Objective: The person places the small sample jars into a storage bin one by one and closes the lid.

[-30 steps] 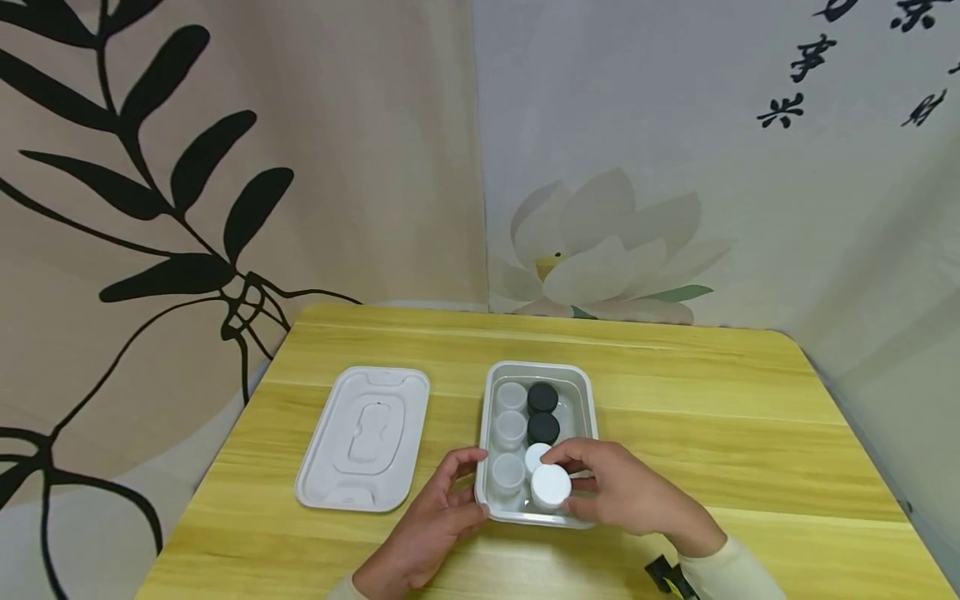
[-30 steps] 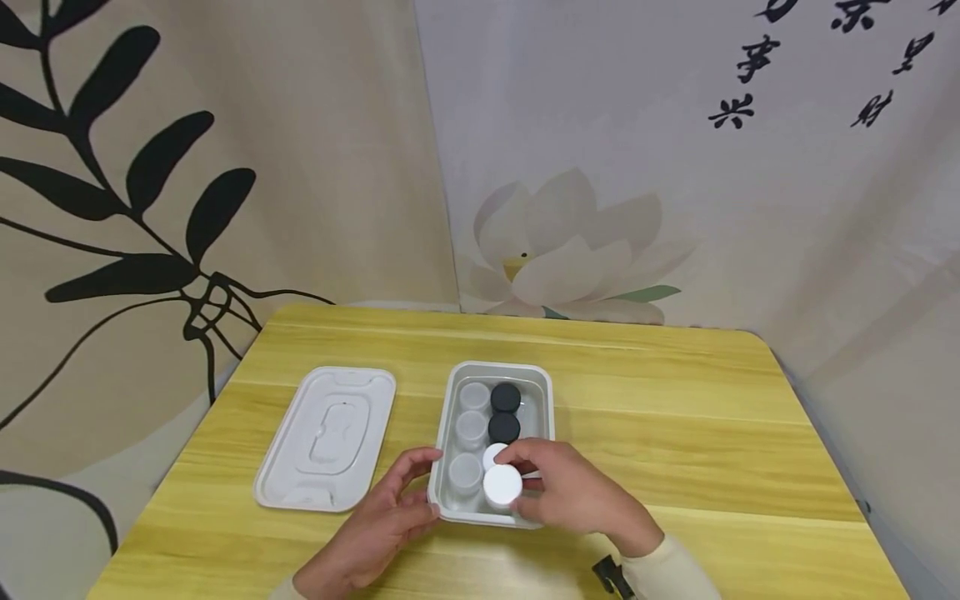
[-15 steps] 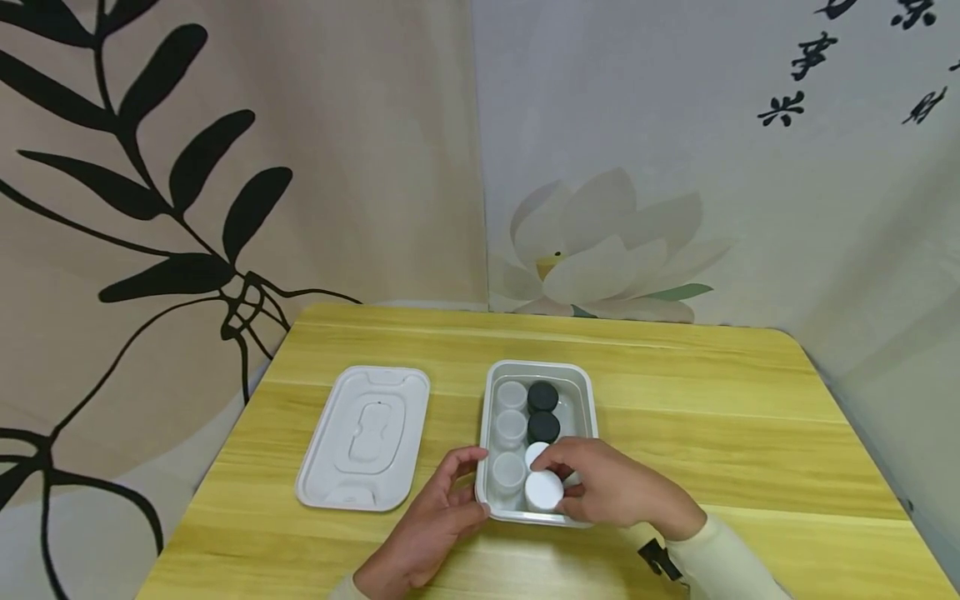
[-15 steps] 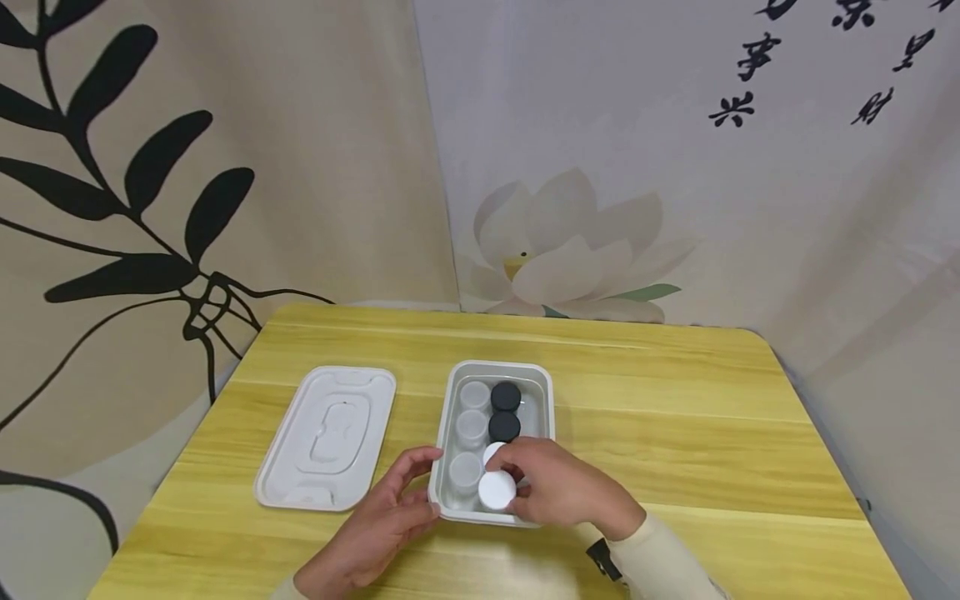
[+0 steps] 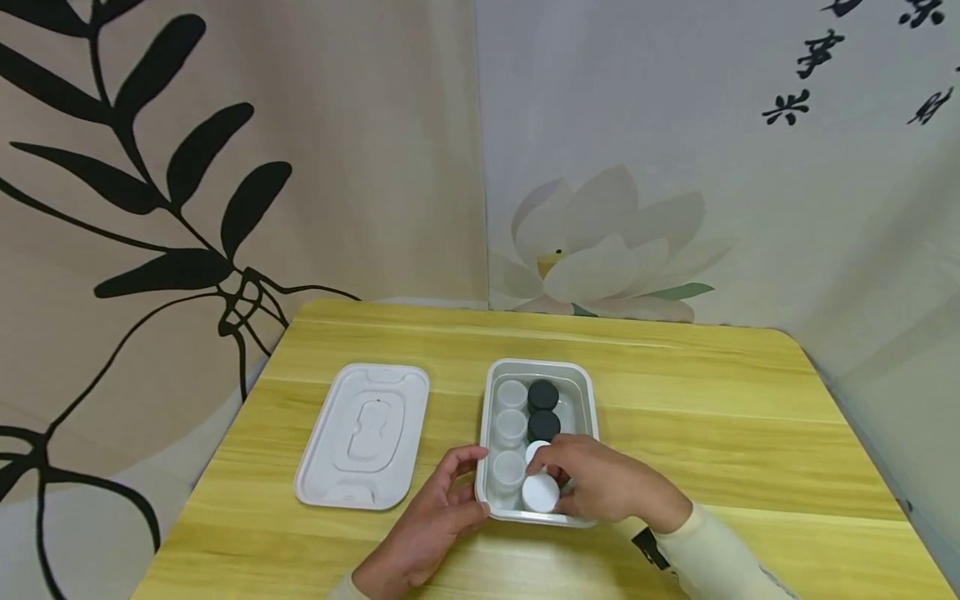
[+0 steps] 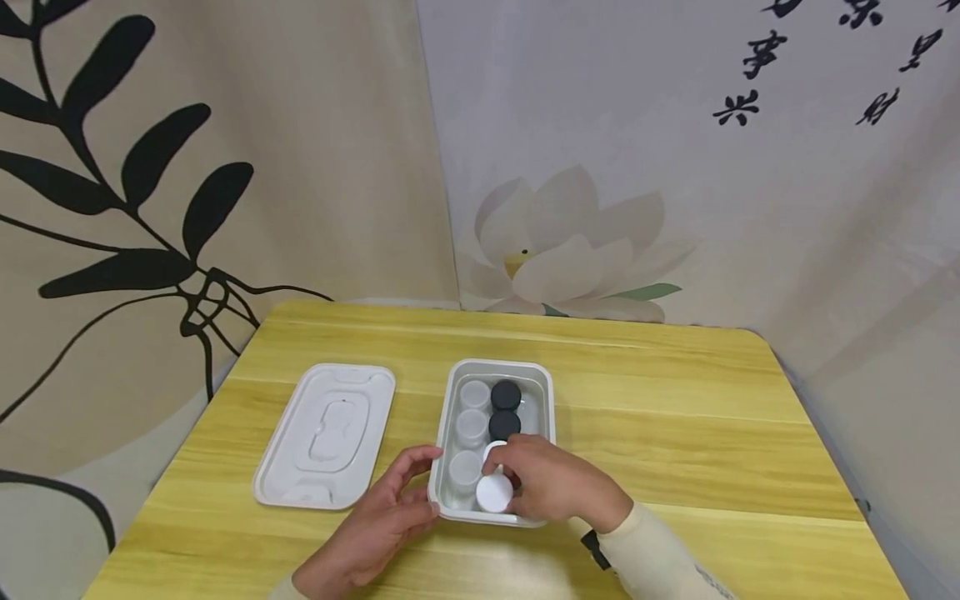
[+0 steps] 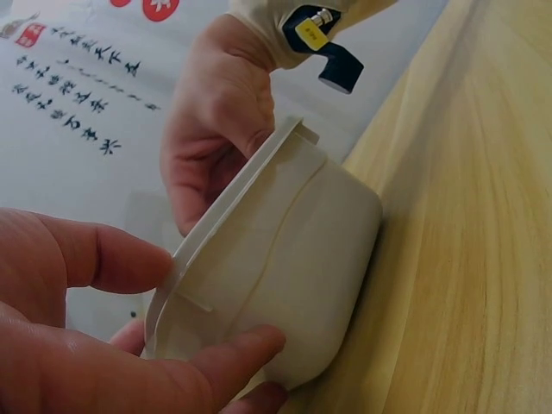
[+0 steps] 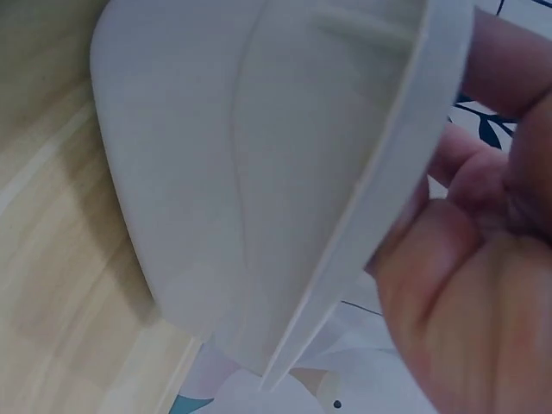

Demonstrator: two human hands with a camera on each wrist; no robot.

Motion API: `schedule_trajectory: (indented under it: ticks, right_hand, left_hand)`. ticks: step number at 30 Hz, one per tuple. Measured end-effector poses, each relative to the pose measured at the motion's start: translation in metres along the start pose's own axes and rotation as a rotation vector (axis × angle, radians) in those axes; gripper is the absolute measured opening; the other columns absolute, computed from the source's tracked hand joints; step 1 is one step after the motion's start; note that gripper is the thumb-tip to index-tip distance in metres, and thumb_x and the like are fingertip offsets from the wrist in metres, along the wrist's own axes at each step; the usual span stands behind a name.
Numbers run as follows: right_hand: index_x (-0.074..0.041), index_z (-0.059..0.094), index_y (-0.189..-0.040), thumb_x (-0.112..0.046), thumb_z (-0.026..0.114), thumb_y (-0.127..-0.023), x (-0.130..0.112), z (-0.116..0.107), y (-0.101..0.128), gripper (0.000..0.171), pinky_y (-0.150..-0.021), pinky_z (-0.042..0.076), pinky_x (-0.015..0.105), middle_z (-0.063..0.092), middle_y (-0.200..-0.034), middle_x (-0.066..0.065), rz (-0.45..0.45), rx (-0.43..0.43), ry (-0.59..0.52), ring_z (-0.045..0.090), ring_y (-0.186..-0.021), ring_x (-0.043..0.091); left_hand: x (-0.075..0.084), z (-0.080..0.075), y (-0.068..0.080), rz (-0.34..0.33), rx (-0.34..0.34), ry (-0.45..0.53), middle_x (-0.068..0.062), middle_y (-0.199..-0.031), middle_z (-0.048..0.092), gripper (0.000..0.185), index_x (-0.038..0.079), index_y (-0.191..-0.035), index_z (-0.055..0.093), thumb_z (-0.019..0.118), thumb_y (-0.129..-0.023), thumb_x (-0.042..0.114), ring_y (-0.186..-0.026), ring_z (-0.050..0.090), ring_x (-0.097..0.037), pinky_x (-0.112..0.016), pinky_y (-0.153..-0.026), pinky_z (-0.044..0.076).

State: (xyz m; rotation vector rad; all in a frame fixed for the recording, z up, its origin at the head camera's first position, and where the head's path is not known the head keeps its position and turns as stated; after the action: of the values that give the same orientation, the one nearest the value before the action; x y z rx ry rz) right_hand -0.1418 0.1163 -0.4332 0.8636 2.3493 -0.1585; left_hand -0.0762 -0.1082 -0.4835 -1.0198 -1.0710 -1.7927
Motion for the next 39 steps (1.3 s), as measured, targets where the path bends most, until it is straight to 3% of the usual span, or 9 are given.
schedule_trajectory:
  ticks: [12, 19, 26, 32, 39]
  right_hand:
    - [-0.02, 0.075, -0.104, -0.001, 0.089, -0.075, -0.003, 0.005, -0.004, 0.037, -0.071, 0.044, 0.022, 0.06, -0.082, -0.005, 0.044, 0.009, 0.095, 0.048, -0.078, 0.004]
    - [-0.019, 0.074, -0.104, -0.003, 0.089, -0.074, -0.004, 0.003, -0.001, 0.038, -0.07, 0.042, 0.021, 0.058, -0.079, -0.006, 0.034, 0.024, 0.112, 0.046, -0.077, 0.003]
    - [-0.012, 0.071, -0.114, -0.015, 0.083, -0.087, -0.012, -0.01, 0.005, 0.029, -0.075, 0.048, 0.026, 0.06, -0.084, -0.008, 0.111, 0.116, 0.102, 0.053, -0.082, 0.007]
    - [-0.007, 0.071, -0.12, -0.021, 0.075, -0.096, -0.026, -0.009, 0.002, 0.028, -0.077, 0.058, 0.025, 0.07, -0.095, -0.005, 0.074, 0.24, -0.092, 0.067, -0.085, 0.004]
    - [-0.003, 0.07, -0.13, -0.02, 0.069, -0.101, -0.048, 0.009, -0.009, 0.034, -0.085, 0.06, 0.025, 0.076, -0.108, 0.0, 0.089, 0.25, -0.426, 0.071, -0.097, 0.006]
  left_hand:
    - [0.002, 0.001, 0.001, 0.007, 0.007, -0.013, -0.021, -0.16, 0.028, 0.073, 0.003, -0.155, 0.033, 0.062, -0.089, -0.006, -0.127, 0.058, -0.027, -0.028, -0.092, 0.055]
    - [0.001, 0.001, 0.0, 0.005, 0.005, -0.017, -0.021, -0.16, 0.029, 0.072, 0.003, -0.155, 0.034, 0.062, -0.089, -0.006, -0.13, 0.056, -0.029, -0.029, -0.094, 0.055]
    - [0.003, -0.002, 0.002, 0.043, 0.035, -0.054, -0.023, -0.158, 0.034, 0.069, 0.004, -0.153, 0.038, 0.065, -0.09, -0.006, -0.136, 0.054, -0.033, -0.033, -0.098, 0.055]
    - [0.014, -0.015, 0.012, 0.056, 0.158, -0.175, -0.021, -0.157, 0.042, 0.06, 0.004, -0.15, 0.046, 0.069, -0.095, 0.005, -0.146, 0.045, -0.041, -0.036, -0.107, 0.049]
    - [0.025, -0.037, 0.028, 0.055, 0.286, -0.091, -0.024, -0.146, 0.051, 0.053, -0.006, -0.147, 0.047, 0.064, -0.097, -0.001, -0.136, 0.054, -0.034, -0.022, -0.098, 0.054]
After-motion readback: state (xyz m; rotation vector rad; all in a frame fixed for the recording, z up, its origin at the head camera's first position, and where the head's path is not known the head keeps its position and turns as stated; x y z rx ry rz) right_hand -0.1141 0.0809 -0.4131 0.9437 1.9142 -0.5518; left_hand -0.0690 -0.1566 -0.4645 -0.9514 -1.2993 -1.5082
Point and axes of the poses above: each hand's wrist, its own y-axis away from the middle knuckle, its own z-axis out of the palm, x = y × z, the point moved 3 cm from there along -y, towards the middle knuckle
